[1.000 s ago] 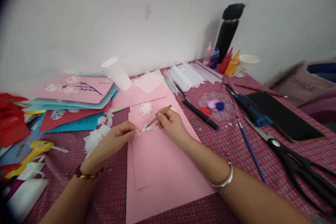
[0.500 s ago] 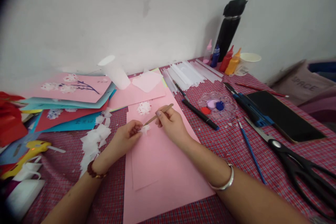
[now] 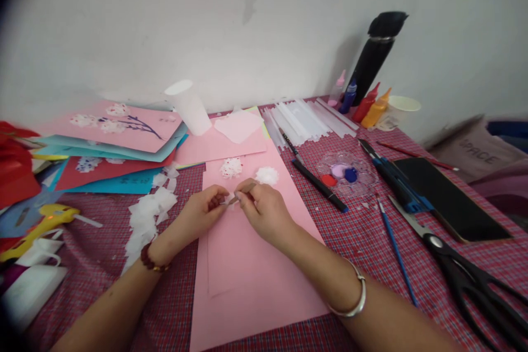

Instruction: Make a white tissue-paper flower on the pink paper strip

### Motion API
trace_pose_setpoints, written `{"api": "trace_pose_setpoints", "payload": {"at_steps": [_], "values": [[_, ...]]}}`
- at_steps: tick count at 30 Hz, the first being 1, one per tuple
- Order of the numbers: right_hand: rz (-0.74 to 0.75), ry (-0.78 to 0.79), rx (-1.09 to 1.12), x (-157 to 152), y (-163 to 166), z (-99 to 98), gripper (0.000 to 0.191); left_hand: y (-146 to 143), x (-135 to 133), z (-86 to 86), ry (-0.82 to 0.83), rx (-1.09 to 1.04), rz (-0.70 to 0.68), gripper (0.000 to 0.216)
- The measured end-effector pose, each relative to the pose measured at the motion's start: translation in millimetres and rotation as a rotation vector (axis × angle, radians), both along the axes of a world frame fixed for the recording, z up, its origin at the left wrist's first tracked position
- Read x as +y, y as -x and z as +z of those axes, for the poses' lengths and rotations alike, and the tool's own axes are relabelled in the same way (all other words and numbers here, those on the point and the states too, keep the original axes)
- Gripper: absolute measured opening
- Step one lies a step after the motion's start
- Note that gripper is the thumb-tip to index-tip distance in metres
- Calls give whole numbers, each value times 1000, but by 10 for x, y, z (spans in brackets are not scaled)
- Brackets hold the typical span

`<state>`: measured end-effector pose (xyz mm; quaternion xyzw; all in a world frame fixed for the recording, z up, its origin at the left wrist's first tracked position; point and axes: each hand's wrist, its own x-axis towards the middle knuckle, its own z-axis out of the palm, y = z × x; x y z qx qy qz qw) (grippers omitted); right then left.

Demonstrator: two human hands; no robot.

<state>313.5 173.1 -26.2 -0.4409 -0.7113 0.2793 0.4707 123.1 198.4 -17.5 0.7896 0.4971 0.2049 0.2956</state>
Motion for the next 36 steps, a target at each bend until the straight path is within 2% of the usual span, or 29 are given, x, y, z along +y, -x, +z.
{"api": "trace_pose_setpoints", "payload": {"at_steps": [5, 9, 12, 16, 19, 22, 26, 28, 31, 34, 36], "values": [[-5, -121, -148, -13, 20, 64, 12, -13, -14, 30, -14, -11, -3, 20], [-19, -229, -278, -50, 46, 140, 13, 56, -4, 48, -123, 21, 27, 34], [-25, -295, -334, -76, 69, 183, 14, 104, 1, 54, -134, 99, 80, 39], [-24, -309, -396, -91, 102, 208, 14, 71, -28, 95, -132, 156, 81, 41], [-9, -259, -412, -95, 109, 197, 13, 41, -54, 185, -105, 132, 83, 40], [-28, -140, -257, -90, 71, 173, 10, 126, -30, 292, -70, -3, 190, 32], [-94, 100, 239, -26, -42, 132, 10, 396, 85, 287, -89, -157, 411, 18], [-84, 188, 431, 37, -98, 98, 11, 503, 132, 201, -82, -138, 385, 17], [-64, 287, 596, 134, -148, 41, 13, 544, 149, 70, -134, 49, 247, 18], [-68, 362, 653, 191, -163, 24, 16, 483, 124, 41, -255, 259, 126, 29], [-72, 389, 635, 204, -165, 45, 18, 435, 106, 77, -285, 341, 87, 29]]}}
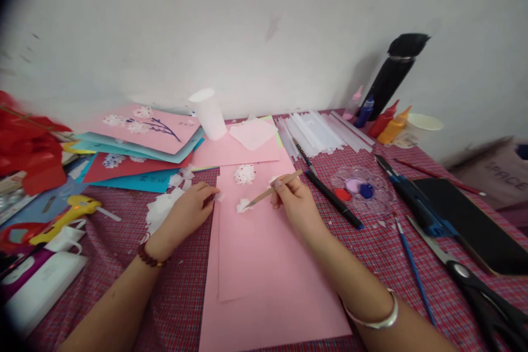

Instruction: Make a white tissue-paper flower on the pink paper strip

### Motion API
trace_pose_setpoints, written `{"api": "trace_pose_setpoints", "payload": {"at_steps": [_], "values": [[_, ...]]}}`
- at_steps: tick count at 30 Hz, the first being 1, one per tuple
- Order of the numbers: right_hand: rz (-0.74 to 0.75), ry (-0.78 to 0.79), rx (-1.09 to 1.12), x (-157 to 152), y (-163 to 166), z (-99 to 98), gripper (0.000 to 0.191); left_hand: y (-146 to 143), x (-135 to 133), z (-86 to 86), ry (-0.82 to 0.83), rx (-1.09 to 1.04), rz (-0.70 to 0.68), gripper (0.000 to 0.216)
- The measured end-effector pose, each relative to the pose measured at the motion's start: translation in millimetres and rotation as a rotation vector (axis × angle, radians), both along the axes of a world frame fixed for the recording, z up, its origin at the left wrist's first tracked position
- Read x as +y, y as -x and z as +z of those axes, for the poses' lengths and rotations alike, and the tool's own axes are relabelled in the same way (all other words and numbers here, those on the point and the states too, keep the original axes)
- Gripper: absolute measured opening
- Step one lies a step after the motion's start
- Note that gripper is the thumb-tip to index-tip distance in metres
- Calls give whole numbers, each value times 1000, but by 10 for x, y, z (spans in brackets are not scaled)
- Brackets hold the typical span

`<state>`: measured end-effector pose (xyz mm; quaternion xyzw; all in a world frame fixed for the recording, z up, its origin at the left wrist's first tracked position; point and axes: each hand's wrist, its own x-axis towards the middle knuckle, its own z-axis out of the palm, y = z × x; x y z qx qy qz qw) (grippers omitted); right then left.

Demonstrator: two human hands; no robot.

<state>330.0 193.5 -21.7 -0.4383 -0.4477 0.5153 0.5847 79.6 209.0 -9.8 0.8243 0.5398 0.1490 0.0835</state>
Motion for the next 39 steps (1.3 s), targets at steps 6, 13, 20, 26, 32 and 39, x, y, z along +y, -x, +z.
{"api": "trace_pose_setpoints", "payload": {"at_steps": [6, 13, 20, 26, 32, 39], "values": [[35, 42, -60, -9, 2, 60, 23, -44, 25, 57, -18, -4, 36, 18], [46, 43, -77, -3, 56, -22, 23, -17, 90, -29, -42, -123, 90, 19], [33, 62, -39, 33, 87, -71, 21, -24, 50, -70, -23, -279, 156, 21], [15, 72, -21, 42, 101, -72, 20, -105, -25, -50, 182, -539, 227, 15], [-2, 74, -16, 60, 112, -103, 19, -224, -124, 39, 495, -769, 112, 10], [-28, 86, 17, 65, 94, -115, 19, -333, -190, 82, 575, -648, -23, 14]]}}
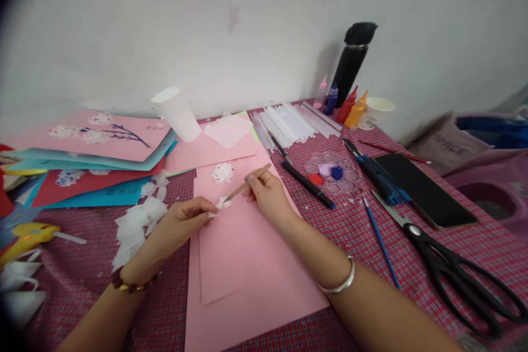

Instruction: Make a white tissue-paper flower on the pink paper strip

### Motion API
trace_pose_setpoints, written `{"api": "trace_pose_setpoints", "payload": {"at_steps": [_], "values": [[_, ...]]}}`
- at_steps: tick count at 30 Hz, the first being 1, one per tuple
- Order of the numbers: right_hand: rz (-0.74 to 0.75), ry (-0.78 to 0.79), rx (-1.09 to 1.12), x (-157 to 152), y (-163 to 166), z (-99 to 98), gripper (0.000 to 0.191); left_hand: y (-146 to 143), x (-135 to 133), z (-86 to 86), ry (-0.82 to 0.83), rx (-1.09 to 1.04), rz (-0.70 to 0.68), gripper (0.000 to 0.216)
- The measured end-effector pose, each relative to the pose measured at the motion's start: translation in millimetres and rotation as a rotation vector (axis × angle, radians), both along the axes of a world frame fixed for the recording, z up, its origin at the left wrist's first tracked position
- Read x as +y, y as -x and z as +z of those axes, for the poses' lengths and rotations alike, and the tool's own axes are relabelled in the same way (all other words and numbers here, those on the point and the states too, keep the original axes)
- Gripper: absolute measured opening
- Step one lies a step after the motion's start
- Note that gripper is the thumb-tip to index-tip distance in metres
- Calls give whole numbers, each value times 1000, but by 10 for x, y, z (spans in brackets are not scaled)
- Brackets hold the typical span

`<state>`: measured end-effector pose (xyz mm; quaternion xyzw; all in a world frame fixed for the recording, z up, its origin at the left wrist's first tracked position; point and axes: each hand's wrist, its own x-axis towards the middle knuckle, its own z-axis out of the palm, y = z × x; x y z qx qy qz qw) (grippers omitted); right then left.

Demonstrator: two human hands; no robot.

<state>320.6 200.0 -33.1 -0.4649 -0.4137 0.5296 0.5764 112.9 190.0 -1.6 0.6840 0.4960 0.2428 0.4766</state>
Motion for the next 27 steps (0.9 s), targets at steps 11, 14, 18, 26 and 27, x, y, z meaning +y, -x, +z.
{"api": "trace_pose_setpoints", "payload": {"at_steps": [11, 14, 18, 26, 27], "values": [[-33, 18, 56, -5, -42, 10, 19, -43, 30, -67, 10, -31, 143, 34], [-41, 20, 61, -16, -43, 32, 18, -51, 37, -78, -22, -28, 164, 32], [-46, 25, 63, -32, -42, 61, 17, -36, 40, -91, -97, 10, 135, 18], [-48, 19, 67, -23, -43, 60, 20, -103, 47, -92, -428, 259, -111, 18], [-48, 18, 68, -22, -44, 59, 19, -122, 46, -74, -440, 273, -106, 15]]}}
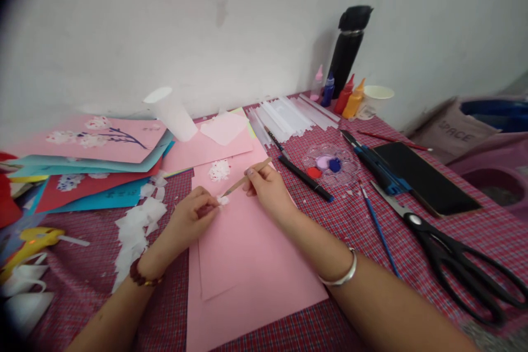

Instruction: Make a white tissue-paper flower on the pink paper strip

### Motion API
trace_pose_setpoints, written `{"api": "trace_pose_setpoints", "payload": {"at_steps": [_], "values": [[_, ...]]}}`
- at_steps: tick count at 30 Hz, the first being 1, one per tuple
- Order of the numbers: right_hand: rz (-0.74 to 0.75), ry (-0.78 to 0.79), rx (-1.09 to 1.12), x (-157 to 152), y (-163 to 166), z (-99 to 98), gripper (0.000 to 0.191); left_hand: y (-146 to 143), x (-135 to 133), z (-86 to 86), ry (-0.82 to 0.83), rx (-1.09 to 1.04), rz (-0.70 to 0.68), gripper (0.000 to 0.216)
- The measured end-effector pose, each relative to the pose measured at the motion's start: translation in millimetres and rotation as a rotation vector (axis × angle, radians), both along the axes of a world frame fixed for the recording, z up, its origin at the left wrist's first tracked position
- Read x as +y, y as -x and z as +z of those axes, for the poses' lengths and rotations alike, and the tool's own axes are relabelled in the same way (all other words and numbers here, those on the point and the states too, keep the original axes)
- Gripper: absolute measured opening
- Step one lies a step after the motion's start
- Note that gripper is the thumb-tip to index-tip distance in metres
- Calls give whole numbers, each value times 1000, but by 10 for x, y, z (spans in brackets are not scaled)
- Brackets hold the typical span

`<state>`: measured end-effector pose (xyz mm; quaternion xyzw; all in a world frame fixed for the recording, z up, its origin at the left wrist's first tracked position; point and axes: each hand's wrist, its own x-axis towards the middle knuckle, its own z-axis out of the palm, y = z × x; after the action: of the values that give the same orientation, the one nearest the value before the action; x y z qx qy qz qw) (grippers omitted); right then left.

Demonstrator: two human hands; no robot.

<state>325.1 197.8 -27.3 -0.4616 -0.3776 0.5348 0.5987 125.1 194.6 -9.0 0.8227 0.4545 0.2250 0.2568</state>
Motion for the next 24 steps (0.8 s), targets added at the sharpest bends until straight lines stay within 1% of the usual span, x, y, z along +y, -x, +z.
{"api": "trace_pose_setpoints", "payload": {"at_steps": [3, 6, 9, 11, 14, 16, 19, 24], "values": [[-4, -4, 5, -4, -5, 5, 19, -27, -18, 89, 14, -22, 73, 10], [1, -11, 9, -10, -5, 11, 20, 5, -38, 168, 153, -78, 190, 9], [3, -29, 7, -13, -2, 5, 20, 56, -35, 145, 285, -124, 234, 13], [3, -48, 3, -17, -4, 2, 20, 69, -18, 77, 311, -141, 256, 15], [-11, -141, -43, -47, -14, 26, 20, 44, 7, -27, 279, -138, 305, 15], [-18, -232, -96, -88, -16, 64, 18, 8, 12, -57, 232, -120, 332, 14], [6, -318, -195, -163, 2, 127, 14, -45, 2, -46, 183, -93, 372, 12], [62, -386, -414, -246, 43, 156, 9, -74, -13, -29, 161, -93, 391, 13]]}}
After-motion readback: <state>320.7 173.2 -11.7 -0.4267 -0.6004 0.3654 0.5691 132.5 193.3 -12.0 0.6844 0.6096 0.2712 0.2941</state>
